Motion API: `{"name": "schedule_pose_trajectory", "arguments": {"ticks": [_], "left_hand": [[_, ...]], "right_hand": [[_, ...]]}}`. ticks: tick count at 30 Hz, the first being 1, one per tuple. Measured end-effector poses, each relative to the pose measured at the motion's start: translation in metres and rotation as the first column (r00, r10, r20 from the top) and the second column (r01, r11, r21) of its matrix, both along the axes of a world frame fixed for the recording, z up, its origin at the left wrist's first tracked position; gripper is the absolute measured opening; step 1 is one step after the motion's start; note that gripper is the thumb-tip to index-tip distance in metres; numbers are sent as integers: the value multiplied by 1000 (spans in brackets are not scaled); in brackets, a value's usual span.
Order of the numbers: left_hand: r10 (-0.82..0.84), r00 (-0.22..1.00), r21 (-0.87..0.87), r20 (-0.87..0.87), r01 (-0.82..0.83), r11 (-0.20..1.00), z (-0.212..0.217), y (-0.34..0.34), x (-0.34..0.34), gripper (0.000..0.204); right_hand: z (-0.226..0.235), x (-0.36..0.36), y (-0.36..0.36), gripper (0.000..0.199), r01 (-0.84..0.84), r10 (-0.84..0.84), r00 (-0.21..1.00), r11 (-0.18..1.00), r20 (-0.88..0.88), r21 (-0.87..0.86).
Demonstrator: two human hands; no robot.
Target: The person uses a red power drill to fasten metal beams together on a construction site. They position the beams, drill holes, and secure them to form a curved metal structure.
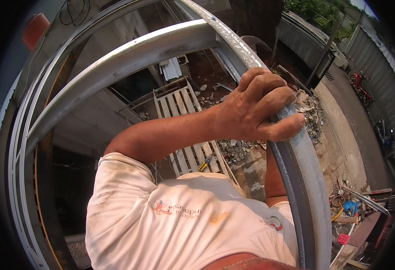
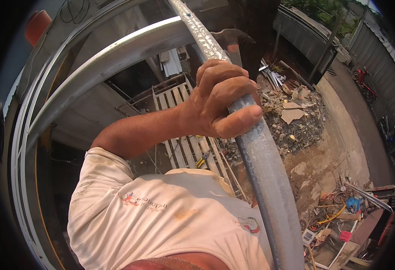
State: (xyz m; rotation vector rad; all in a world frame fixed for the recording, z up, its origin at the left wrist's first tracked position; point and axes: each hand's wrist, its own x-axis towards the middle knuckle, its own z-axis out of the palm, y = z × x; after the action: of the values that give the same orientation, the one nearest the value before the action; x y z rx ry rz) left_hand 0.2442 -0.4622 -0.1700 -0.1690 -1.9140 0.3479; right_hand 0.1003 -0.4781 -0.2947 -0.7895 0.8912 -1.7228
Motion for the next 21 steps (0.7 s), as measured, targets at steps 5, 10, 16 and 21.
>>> {"name": "schedule_pose_trajectory", "arguments": {"ticks": [5,10,16,21], "left_hand": [[23,1000,-17,-11,-23,1000,3,2,2,64],[17,1000,-26,-10,-18,1000,0,-2,1,65],[-4,998,-13,68,5,1000,5,-2,11,65],[8,996,-23,92,-6,1000,8,-1,13,61]], "right_hand": [[34,-8,26,37,91,-93,995,994,-33,-66],[15,0,17,36,105,-106,992,994,-65,-29],[10,4,16,36,102,-103,991,995,-90,-14],[15,3,17,36,110,-112,990,994,-85,-26]]}}
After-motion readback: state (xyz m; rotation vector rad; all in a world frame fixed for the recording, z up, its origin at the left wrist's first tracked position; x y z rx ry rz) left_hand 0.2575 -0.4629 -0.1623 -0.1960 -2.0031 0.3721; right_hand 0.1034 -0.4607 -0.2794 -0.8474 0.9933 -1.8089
